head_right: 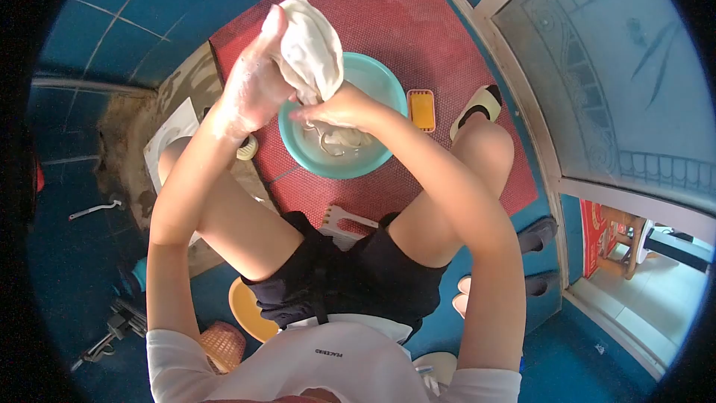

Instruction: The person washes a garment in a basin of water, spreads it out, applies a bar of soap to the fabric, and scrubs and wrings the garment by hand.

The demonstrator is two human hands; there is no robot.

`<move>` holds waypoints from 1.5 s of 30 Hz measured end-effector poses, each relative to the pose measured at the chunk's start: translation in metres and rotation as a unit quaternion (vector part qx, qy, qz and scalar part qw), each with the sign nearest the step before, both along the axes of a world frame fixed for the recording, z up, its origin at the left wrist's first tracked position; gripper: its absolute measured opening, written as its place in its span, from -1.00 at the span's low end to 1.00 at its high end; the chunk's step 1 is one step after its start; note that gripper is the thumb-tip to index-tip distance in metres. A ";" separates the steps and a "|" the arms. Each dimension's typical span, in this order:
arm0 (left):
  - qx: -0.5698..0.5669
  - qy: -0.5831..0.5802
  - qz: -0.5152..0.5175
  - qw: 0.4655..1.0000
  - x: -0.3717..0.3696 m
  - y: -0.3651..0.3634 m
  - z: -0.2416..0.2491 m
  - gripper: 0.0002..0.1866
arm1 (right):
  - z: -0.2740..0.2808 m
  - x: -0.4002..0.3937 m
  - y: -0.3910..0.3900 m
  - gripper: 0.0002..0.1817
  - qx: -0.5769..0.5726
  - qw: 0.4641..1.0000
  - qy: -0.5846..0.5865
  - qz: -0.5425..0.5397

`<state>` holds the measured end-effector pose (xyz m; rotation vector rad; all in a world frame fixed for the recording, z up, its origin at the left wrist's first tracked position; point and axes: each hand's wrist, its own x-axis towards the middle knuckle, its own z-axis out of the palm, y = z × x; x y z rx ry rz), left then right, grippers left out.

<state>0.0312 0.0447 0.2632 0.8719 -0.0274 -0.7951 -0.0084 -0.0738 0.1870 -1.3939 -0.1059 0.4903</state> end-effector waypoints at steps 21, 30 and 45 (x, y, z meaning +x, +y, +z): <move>0.360 -0.619 0.109 0.689 0.008 0.003 -0.039 -0.71 | 0.003 0.000 0.018 -0.87 0.102 0.977 -0.033 -0.184; 0.440 -0.674 0.030 0.593 0.016 0.000 -0.029 -0.72 | 0.007 -0.001 0.018 -0.78 0.098 0.976 0.023 -0.193; 0.439 -0.586 0.008 0.681 0.025 -0.003 -0.030 -0.59 | 0.001 0.002 0.018 -0.81 0.056 0.981 -0.008 -0.183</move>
